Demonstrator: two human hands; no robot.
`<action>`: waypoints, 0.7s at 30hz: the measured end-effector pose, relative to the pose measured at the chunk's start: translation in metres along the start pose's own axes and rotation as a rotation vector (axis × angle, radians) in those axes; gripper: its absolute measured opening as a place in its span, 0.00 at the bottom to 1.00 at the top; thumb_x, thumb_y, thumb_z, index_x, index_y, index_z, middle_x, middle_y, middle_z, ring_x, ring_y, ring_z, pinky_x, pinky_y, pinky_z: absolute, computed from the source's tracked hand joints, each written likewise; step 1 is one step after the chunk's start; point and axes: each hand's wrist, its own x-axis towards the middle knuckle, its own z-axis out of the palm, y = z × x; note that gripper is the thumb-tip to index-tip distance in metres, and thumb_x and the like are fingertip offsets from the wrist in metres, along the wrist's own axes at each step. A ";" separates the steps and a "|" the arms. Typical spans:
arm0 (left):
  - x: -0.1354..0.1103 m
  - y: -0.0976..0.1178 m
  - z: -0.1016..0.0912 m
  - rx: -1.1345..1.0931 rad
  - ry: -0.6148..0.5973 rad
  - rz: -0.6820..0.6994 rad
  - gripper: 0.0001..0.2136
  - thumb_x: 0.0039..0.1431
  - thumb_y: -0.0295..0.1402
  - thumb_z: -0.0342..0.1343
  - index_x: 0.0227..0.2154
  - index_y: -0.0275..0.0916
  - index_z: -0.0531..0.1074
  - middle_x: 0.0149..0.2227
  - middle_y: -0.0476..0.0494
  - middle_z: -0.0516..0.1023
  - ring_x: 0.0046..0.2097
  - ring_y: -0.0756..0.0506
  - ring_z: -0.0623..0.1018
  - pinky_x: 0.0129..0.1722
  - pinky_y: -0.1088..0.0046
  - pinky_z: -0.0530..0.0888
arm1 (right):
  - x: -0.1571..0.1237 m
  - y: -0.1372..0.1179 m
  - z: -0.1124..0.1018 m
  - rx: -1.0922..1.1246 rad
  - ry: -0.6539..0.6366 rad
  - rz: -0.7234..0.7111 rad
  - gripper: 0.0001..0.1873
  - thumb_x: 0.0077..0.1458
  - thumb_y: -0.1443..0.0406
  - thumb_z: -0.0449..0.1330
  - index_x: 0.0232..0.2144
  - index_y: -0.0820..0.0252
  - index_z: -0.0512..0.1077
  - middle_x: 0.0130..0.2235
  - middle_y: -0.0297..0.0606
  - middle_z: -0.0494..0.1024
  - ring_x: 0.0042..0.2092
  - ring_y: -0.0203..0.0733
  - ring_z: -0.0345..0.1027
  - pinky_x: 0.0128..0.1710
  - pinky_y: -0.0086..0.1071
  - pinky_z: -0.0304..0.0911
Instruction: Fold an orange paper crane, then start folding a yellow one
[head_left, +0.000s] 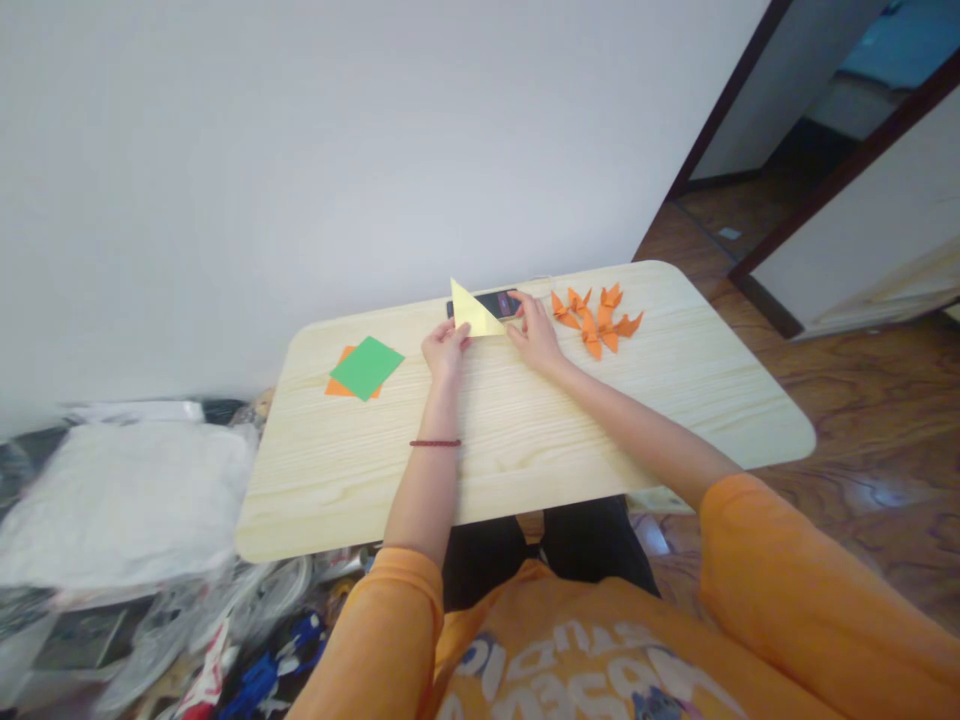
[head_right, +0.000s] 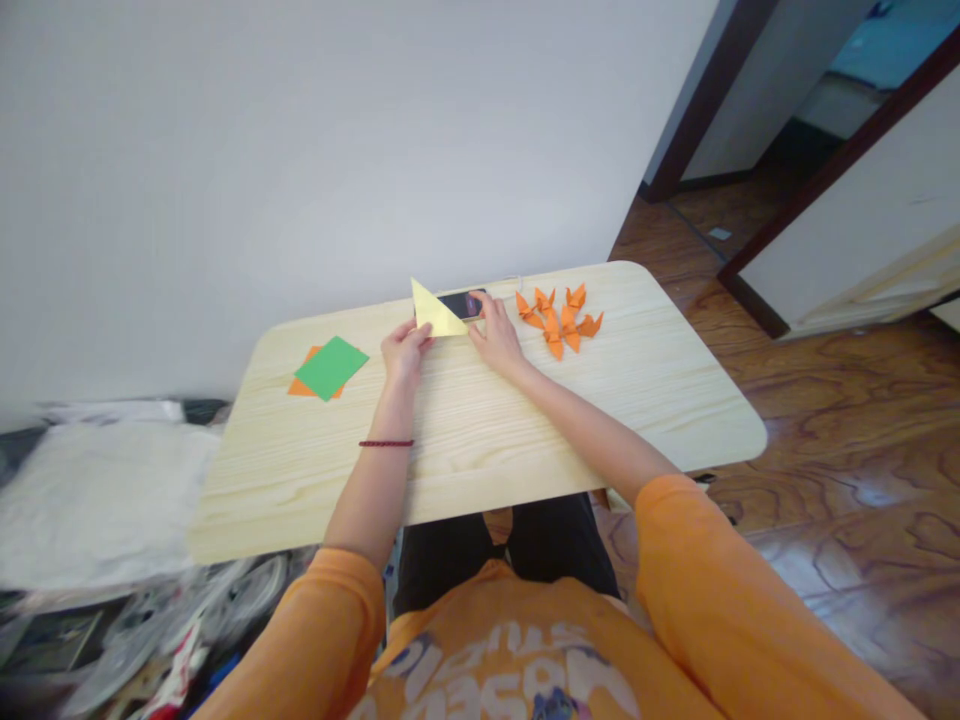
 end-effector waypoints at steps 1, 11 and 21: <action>-0.002 0.001 0.001 0.011 -0.030 -0.029 0.09 0.42 0.22 0.64 0.30 0.33 0.76 0.30 0.44 0.80 0.33 0.47 0.79 0.39 0.70 0.76 | -0.001 0.003 0.000 0.045 -0.004 -0.002 0.33 0.50 0.71 0.53 0.60 0.61 0.57 0.48 0.47 0.67 0.44 0.47 0.64 0.46 0.43 0.65; -0.011 -0.007 0.010 0.044 -0.095 -0.026 0.15 0.34 0.28 0.71 0.26 0.34 0.73 0.23 0.48 0.77 0.25 0.51 0.75 0.34 0.73 0.74 | -0.015 0.011 -0.005 0.250 -0.082 -0.138 0.35 0.47 0.62 0.63 0.58 0.58 0.63 0.52 0.47 0.69 0.45 0.46 0.67 0.39 0.37 0.67; -0.009 -0.006 0.011 0.006 -0.233 0.014 0.19 0.47 0.50 0.62 0.26 0.35 0.75 0.29 0.44 0.78 0.31 0.50 0.77 0.37 0.72 0.74 | -0.010 0.013 -0.007 0.347 -0.002 -0.017 0.28 0.56 0.48 0.54 0.48 0.63 0.73 0.45 0.48 0.75 0.42 0.46 0.69 0.38 0.37 0.67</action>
